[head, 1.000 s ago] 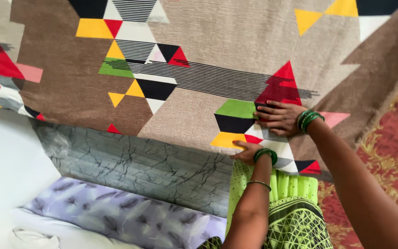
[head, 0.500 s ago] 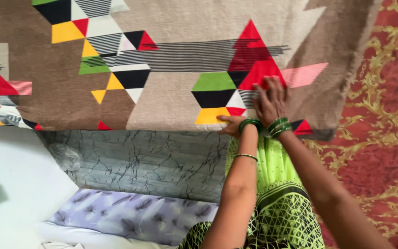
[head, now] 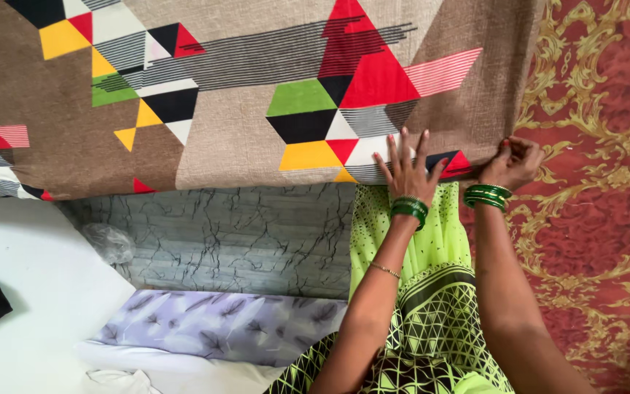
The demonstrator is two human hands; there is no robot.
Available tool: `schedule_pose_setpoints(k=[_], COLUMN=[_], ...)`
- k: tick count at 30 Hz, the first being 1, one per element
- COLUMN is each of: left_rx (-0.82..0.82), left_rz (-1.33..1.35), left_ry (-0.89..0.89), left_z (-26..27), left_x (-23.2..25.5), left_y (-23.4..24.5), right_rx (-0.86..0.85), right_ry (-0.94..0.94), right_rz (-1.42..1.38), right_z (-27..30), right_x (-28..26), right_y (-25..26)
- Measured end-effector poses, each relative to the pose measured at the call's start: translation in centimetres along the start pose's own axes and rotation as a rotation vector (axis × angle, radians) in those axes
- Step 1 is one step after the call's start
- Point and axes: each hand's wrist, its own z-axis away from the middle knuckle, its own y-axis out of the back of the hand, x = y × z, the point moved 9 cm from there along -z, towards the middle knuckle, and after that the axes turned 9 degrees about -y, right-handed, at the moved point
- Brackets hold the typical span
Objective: The person smooths a patterned bedspread by hand and folds the edge of the fabric over a mattress.
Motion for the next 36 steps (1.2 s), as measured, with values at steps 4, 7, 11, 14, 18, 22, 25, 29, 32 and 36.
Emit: schedule_pose_setpoints(k=[4,7,11,14,18,22,25,29,32,36], left_rx=[-0.148,-0.318,-0.199,0.023,0.303,0.352,0.391,0.354,0.332,0.318], left_rz=[-0.078,-0.139,-0.106,0.006,-0.017,-0.102,-0.075,-0.113,-0.063,0.005], left_ry=[-0.076,-0.18,-0.195,-0.046,0.253,0.415,0.432,0.48,0.336,0.242], left_z=[-0.6,0.1,0.5,0.1,0.1,-0.2,-0.6,0.1,1.8,4.8], left_x=[2.4,3.4,2.5,-0.3,-7.5,-13.5,-17.7,-20.3,-18.7,-17.9], left_y=[-0.3,-1.4,-0.9,0.9,5.6,7.3,7.2,6.4,6.4,6.6], right_rx=[-0.064,-0.003,0.001,-0.089,0.105,-0.259,-0.705,-0.779,-0.826,-0.854], right_ry=[-0.016,0.009,-0.027,-0.236,0.084,0.527,0.581,1.008,1.052,0.948], right_rz=[-0.129,-0.165,-0.113,-0.093,0.15,0.143,0.144,0.255,0.372,0.483], right_z=[-0.6,-0.3,0.4,0.5,2.2,7.9,13.1,21.4,24.1,24.1], right_x=[2.5,2.5,2.0,3.1,-3.3,-12.0,-15.9,-20.1,-19.2,-18.2], right_y=[-0.5,-0.7,-0.3,-0.2,2.0,-2.5,-8.4,-10.6,-10.8,-11.4])
